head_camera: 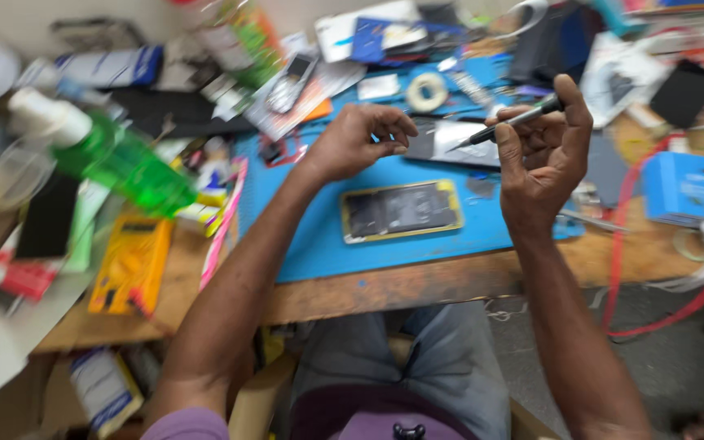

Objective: The person uses a screwdriver to remove screws from the back of a disassembled smartphone. They then use a plastic pry tool to separate the back cover from the phone's frame. The person also briefly handles a second phone that rings during the process.

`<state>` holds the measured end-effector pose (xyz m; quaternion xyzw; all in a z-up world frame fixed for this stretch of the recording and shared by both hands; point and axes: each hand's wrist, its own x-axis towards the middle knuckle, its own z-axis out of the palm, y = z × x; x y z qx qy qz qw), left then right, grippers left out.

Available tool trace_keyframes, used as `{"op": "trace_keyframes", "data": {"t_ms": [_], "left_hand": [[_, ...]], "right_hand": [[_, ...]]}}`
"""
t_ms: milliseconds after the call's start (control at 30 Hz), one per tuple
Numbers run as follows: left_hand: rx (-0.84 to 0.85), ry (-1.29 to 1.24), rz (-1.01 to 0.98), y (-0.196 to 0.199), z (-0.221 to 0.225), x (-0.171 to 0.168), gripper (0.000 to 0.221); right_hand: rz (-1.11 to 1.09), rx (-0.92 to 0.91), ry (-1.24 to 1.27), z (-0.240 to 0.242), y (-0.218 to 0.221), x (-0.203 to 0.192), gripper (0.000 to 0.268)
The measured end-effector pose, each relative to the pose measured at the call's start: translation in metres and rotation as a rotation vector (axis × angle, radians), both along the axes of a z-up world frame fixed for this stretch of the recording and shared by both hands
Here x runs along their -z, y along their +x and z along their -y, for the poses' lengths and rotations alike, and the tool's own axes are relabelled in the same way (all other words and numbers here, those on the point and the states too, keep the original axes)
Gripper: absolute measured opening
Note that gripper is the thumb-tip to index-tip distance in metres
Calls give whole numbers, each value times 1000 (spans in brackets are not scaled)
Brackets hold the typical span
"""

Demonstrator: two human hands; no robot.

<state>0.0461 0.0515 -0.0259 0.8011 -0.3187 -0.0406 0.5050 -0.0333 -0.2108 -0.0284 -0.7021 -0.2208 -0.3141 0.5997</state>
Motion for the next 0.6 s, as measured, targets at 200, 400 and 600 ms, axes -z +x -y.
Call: {"op": "trace_keyframes", "data": {"t_ms": [200,400,600], "left_hand": [[128,202,-114,-25,-57,2,23],[139,147,-272,-24,-54,16,22],[147,126,-232,-23,-52,17,21]], "right_hand": [[52,-183,-401,-75,-12,-23,60],[87,-148,-414,-87,-8,-17,58],[51,-171,-420,-84,-8,-8,58]]}}
